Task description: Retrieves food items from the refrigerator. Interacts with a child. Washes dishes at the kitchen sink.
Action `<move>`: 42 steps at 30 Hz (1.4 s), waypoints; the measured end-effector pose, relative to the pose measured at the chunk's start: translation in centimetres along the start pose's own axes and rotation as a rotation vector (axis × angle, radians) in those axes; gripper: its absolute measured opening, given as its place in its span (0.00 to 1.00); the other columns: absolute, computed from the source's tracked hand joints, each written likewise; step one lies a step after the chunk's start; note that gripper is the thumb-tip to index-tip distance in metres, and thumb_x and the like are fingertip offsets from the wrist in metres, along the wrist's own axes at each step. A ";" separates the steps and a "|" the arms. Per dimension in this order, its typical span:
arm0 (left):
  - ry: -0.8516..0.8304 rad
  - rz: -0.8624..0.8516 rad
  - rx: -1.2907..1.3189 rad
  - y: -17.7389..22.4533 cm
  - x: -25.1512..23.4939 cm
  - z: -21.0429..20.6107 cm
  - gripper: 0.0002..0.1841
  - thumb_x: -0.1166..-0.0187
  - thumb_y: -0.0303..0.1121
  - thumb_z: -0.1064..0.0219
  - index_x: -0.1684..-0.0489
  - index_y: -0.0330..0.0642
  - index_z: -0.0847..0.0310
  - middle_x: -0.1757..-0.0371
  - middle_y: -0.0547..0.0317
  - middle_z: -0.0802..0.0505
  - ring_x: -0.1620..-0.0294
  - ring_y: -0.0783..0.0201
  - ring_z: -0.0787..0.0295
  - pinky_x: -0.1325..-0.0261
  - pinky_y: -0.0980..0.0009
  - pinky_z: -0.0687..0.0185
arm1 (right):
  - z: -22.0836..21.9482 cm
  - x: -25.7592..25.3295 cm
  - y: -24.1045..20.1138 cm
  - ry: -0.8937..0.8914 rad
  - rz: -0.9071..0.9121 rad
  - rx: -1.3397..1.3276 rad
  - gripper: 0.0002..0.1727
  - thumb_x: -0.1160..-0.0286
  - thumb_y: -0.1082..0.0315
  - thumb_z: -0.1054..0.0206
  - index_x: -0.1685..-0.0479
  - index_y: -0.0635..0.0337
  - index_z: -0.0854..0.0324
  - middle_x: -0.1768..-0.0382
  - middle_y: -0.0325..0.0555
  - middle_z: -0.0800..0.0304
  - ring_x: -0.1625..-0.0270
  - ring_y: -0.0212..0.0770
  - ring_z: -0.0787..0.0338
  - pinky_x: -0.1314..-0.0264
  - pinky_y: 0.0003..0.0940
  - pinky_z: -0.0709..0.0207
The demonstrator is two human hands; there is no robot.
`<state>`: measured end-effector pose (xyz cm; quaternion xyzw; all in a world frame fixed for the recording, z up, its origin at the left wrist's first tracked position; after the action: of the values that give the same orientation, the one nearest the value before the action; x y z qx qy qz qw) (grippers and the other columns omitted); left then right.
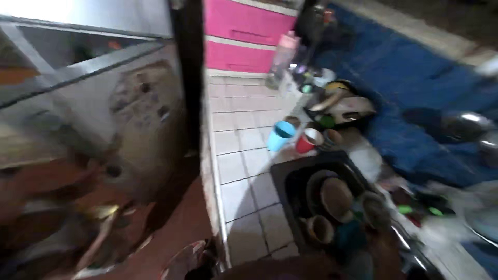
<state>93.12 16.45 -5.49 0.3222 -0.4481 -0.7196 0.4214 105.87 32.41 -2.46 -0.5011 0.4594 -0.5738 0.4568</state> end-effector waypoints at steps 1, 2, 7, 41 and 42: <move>0.006 -0.043 0.011 -0.3 -0.2 -0.2 0.15 0.14 0.30 0.38 0.40 0.31 0.12 0.42 0.35 0.08 0.37 0.40 0.11 0.28 0.45 0.22 | 0.0 -0.3 0.0 0.050 -0.004 -0.025 0.15 0.08 0.71 0.53 0.32 0.69 0.32 0.59 0.44 0.18 0.65 0.31 0.15 0.62 0.28 0.16; -0.010 -0.069 0.015 -0.5 -0.3 -0.2 0.15 0.14 0.29 0.39 0.40 0.30 0.13 0.42 0.34 0.08 0.37 0.40 0.11 0.27 0.46 0.22 | 0.1 -0.4 -0.2 0.094 -0.013 -0.049 0.15 0.09 0.72 0.50 0.33 0.69 0.31 0.60 0.46 0.18 0.66 0.33 0.14 0.64 0.29 0.16; -0.047 -0.114 0.083 -0.3 -0.7 0.3 0.13 0.16 0.26 0.38 0.45 0.27 0.12 0.47 0.34 0.07 0.42 0.45 0.09 0.32 0.51 0.18 | 0.2 -0.8 -0.2 0.172 -0.046 -0.143 0.23 0.11 0.75 0.50 0.20 0.68 0.42 0.55 0.55 0.17 0.67 0.39 0.11 0.65 0.34 0.13; -0.025 0.109 -0.610 14.8 -24.0 13.1 0.26 0.15 0.44 0.34 0.33 0.27 0.20 0.30 0.29 0.16 0.24 0.32 0.24 0.29 0.32 0.29 | -0.2 9.4 -4.8 0.171 -0.138 -0.308 0.28 0.17 0.83 0.50 0.17 0.65 0.43 0.63 0.54 0.12 0.74 0.41 0.10 0.73 0.34 0.13; -0.021 0.109 -0.625 14.8 -23.9 13.0 0.26 0.15 0.44 0.35 0.34 0.27 0.20 0.31 0.29 0.16 0.24 0.32 0.24 0.28 0.33 0.29 | -0.1 10.8 -4.9 0.157 -0.145 -0.310 0.28 0.17 0.83 0.50 0.16 0.65 0.43 0.64 0.54 0.12 0.74 0.41 0.10 0.73 0.33 0.13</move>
<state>97.37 39.13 15.22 0.1451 -0.2265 -0.8021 0.5332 104.62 22.53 4.07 -0.5511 0.5391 -0.5648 0.2943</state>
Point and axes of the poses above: each hand's wrist, its own x-axis away from the middle knuckle, its own z-axis out of the back of the hand, y = z × x, the point moved 4 cm from there along -x, towards the middle knuckle
